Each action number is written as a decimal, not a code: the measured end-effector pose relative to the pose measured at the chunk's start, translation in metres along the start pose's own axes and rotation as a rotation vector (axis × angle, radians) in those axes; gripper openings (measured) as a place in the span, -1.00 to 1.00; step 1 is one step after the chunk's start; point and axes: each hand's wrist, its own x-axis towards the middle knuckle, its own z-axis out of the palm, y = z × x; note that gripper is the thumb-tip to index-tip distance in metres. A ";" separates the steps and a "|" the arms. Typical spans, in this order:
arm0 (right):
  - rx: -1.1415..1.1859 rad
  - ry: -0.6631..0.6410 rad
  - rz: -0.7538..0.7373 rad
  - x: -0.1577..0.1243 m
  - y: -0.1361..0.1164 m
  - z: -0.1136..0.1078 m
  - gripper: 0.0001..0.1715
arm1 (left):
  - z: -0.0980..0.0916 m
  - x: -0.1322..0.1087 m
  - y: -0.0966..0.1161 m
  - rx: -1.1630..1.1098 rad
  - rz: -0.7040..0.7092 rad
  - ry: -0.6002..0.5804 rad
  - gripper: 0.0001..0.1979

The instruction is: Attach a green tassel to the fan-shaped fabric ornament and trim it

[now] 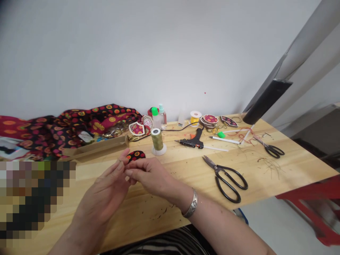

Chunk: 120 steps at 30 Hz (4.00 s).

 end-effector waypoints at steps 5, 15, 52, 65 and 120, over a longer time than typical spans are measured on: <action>-0.068 0.034 -0.020 0.006 -0.006 -0.004 -0.75 | -0.002 0.004 0.006 -0.016 0.015 -0.018 -0.72; -0.194 0.051 -0.088 0.019 -0.011 -0.008 -0.73 | 0.005 0.005 0.019 -0.063 0.054 -0.001 -0.76; -0.196 0.155 -0.118 0.048 -0.069 -0.040 -0.90 | 0.040 0.039 0.041 0.378 0.164 -0.174 -0.85; -0.084 0.076 -0.095 0.046 -0.072 -0.037 -0.85 | 0.033 0.039 0.034 0.464 0.228 -0.282 -0.86; -0.424 -0.178 -0.179 0.082 -0.070 -0.071 -0.78 | 0.023 0.027 0.058 0.021 0.550 -0.083 -0.92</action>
